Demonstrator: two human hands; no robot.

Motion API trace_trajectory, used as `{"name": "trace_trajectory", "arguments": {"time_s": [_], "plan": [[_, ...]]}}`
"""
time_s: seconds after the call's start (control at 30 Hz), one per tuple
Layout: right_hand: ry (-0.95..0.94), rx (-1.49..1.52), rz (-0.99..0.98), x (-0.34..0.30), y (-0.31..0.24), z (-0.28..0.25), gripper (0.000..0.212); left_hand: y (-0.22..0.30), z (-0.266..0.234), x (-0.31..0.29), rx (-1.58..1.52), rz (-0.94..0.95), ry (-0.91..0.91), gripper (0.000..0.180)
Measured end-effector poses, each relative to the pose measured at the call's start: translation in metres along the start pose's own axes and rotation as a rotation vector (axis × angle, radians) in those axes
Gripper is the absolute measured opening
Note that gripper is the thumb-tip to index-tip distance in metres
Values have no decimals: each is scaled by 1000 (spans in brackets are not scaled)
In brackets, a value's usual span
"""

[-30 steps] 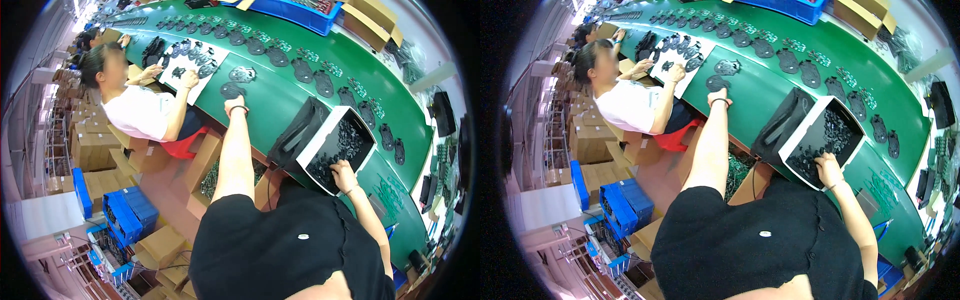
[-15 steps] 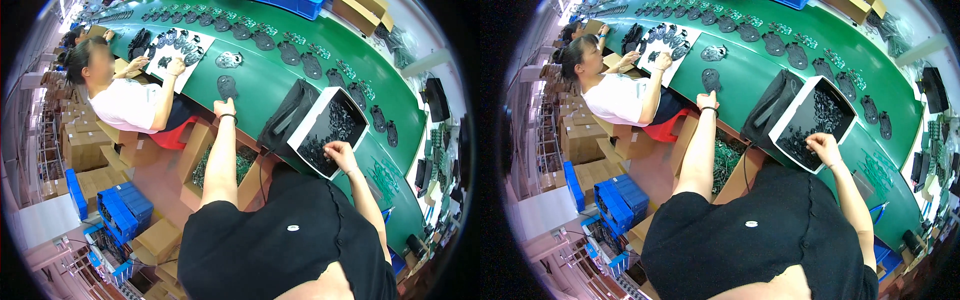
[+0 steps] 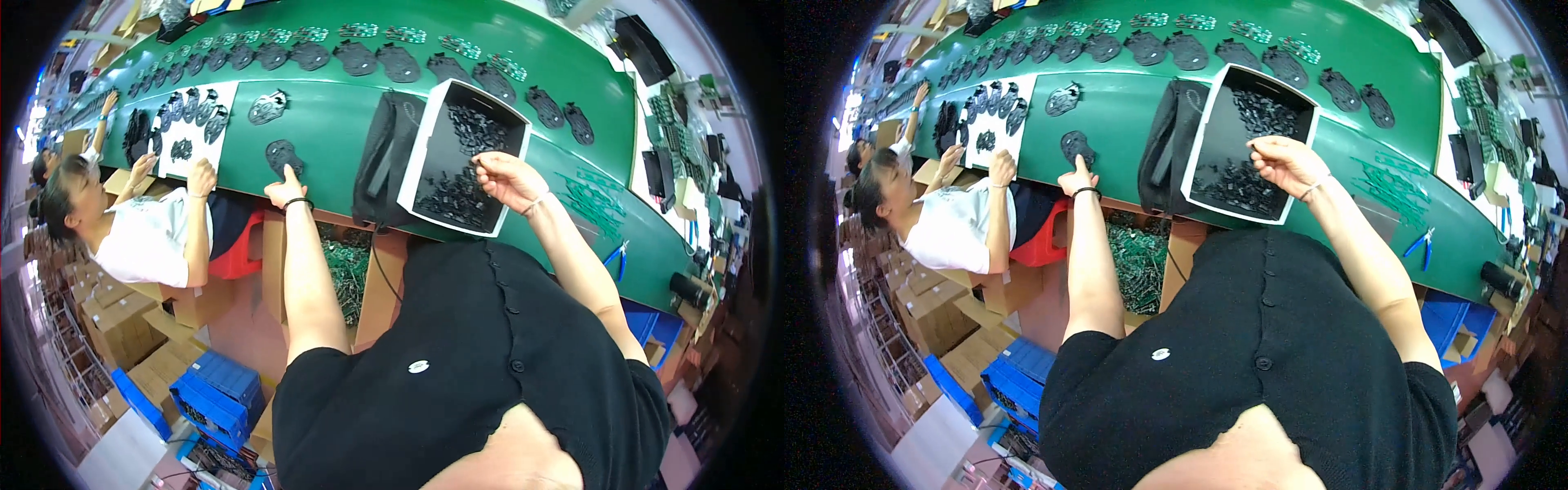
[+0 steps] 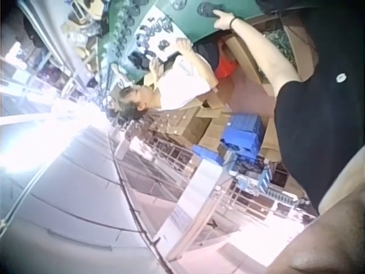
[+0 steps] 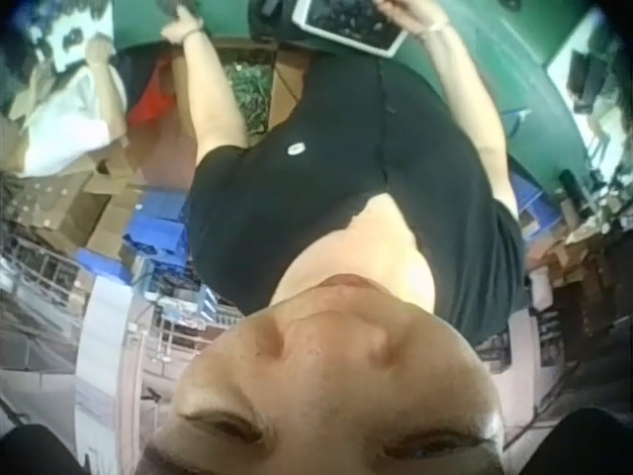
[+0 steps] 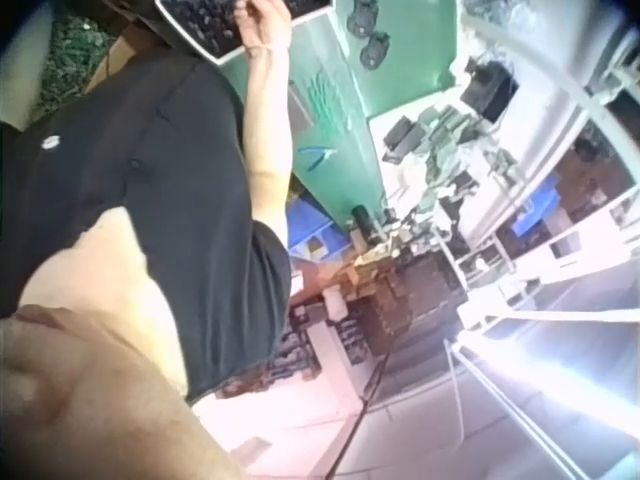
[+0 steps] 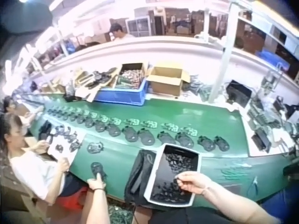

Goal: The person assembles computer mouse bases by inserting small components from a container into plastic shells by hand. The person also cuts green circuit board panels using pliers and attaches the circuit boards and components into the shells.

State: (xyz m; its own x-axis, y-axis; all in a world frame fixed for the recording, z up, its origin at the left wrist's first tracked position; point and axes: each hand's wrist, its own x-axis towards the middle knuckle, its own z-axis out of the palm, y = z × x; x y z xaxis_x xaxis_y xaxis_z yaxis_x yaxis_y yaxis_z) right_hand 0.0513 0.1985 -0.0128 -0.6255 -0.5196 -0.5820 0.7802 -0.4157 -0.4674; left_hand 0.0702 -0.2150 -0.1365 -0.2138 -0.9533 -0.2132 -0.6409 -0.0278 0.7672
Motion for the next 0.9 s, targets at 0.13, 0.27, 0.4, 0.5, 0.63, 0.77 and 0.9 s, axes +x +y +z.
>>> {"name": "trace_trajectory", "arguments": {"time_s": [0.13, 0.27, 0.4, 0.5, 0.63, 0.77, 0.9], "plan": [[-42, 51, 2, -5, 0, 1, 17, 5, -1, 0, 93, 25, -59, 48], [-81, 126, 24, -7, 0, 0, 16, 6, 0, -4, 70, 45, -75, 32], [-87, 65, -11, -10, -3, 6, 15, -19, -2, 12, -46, 186, -87, 21], [-30, -51, -39, -13, -6, 7, 18, -30, 2, 11, -53, 308, -188, 18], [-44, -83, -35, -12, -4, 5, 18, -37, 3, 9, 97, 469, -132, 15], [3, -212, -59, -11, -6, 13, 15, -29, -6, -3, -125, 397, -225, 11], [103, -512, -180, -18, -21, 32, 14, 22, -24, -48, -265, 498, -448, 7]]}}
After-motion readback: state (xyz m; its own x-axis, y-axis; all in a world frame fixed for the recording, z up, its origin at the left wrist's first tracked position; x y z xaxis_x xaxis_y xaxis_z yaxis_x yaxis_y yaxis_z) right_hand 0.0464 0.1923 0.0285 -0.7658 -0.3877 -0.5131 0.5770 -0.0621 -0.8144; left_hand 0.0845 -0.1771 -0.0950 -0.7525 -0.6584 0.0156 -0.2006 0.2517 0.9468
